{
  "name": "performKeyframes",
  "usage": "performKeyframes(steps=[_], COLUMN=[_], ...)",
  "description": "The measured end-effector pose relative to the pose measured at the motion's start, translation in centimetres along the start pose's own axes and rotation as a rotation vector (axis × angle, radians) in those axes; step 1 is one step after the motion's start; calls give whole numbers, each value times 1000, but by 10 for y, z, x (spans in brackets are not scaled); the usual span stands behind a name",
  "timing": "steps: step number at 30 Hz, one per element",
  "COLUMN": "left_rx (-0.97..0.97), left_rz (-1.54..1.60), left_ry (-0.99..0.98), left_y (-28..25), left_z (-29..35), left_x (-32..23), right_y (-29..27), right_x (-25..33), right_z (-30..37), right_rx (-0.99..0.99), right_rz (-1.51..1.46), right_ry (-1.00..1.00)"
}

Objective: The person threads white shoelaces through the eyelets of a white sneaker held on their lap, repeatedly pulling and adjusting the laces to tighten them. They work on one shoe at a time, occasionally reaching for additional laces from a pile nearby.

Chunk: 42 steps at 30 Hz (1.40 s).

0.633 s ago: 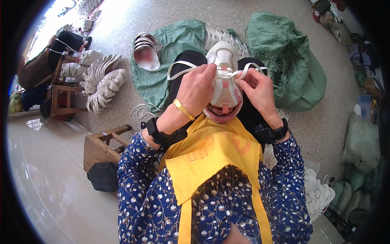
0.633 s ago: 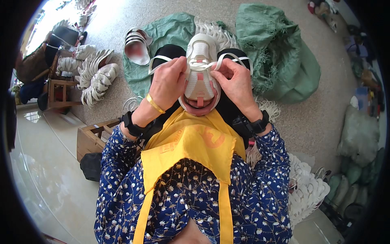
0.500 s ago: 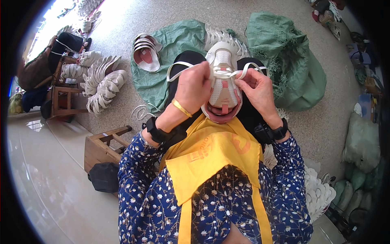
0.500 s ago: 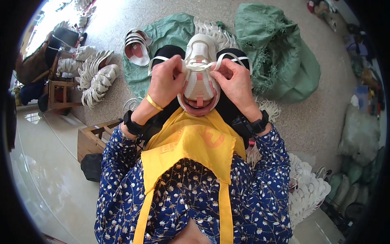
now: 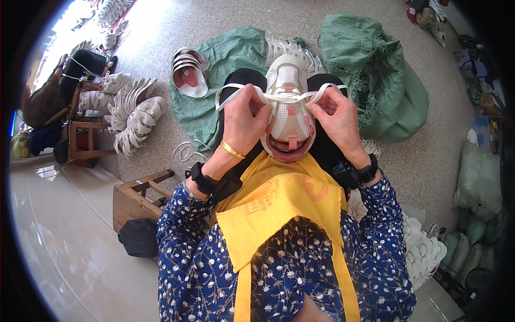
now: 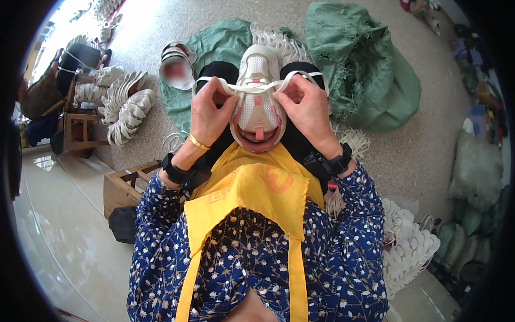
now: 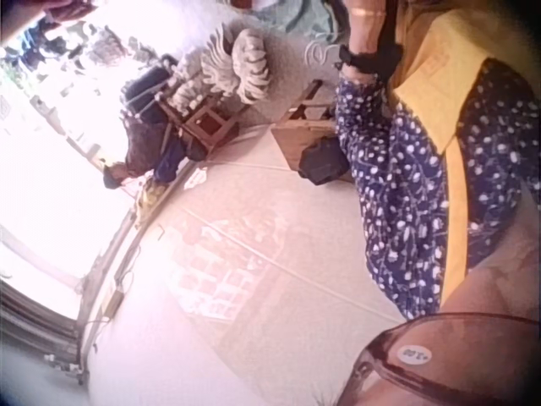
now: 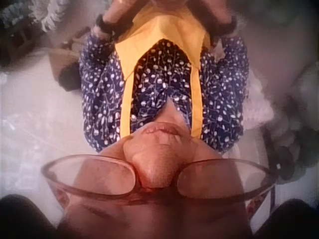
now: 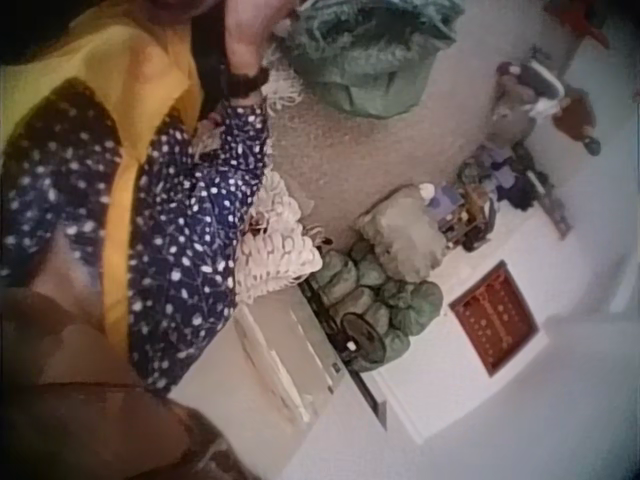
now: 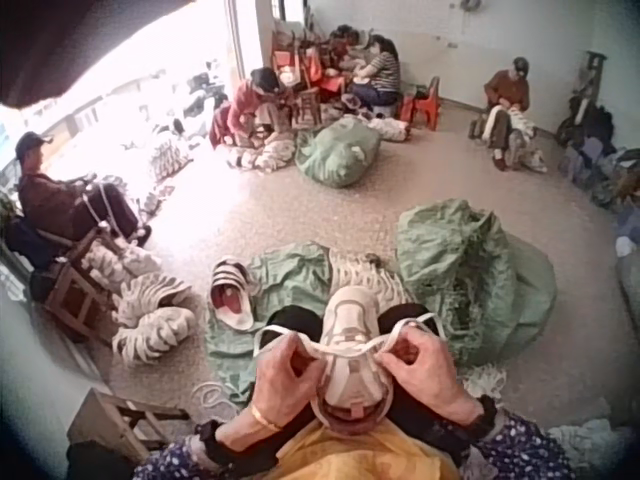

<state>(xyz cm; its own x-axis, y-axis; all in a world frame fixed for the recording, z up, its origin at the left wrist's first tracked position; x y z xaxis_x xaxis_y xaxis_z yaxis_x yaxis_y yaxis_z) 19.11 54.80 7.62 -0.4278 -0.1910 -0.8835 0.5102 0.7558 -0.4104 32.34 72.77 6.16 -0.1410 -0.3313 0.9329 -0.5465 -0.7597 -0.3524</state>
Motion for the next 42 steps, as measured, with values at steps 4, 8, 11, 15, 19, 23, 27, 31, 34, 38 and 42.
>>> performKeyframes(steps=[4, 8, 11, 15, 19, 23, 27, 31, 34, 38, 42], left_rx=[5, 83, 130, 95, 97, 94, 110, 84, 82, 85, 51], left_rz=[-77, -153, -238, -329, -359, -375, -358, -323, -302, -289, -265], left_ry=[87, 203, 198, 280, 290, 305, 332, 338, 313, 305, 311], left_y=[-9, 0, 8, 11, 15, 15, 17, 16, 15, 14, 11], left_z=[10, 15, 18, 19, 20, 20, 17, 15, 15, 16, 18], left_x=[-17, -36, -31, -35, -35, -30, -29, -26, -24, -24, -22], right_y=[-14, 2, 8, 7, 8, 13, 21, 23, 26, 29, 38], right_x=[43, 59, 52, 52, 50, 58, 58, 64, 73, 77, 98], right_z=[18, 25, 22, 18, 17, 21, 20, 12, 8, 12, 37], right_rx=[-73, 7, 35, -3, -12, 19, 105, 104, 32, 45, 166], right_rz=[354, 430, 512, 584, 570, 672, 892, 996, 1012, 918, 554], right_ry=[-169, -367, -359, -356, -337, -533, -571, -629, -762, -807, -639])
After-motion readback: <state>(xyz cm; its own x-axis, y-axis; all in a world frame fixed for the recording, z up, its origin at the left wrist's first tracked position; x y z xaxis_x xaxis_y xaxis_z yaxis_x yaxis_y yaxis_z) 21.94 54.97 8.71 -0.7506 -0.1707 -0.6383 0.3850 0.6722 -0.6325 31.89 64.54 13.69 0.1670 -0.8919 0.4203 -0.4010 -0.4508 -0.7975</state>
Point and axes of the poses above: each hand's wrist, its own z-axis away from the middle knuckle, its own y-axis out of the palm, x = y × z, the point moved 7 cm from there along -z, towards the middle knuckle, and after that the axes turned 5 degrees about z, right-handed, at the moved point
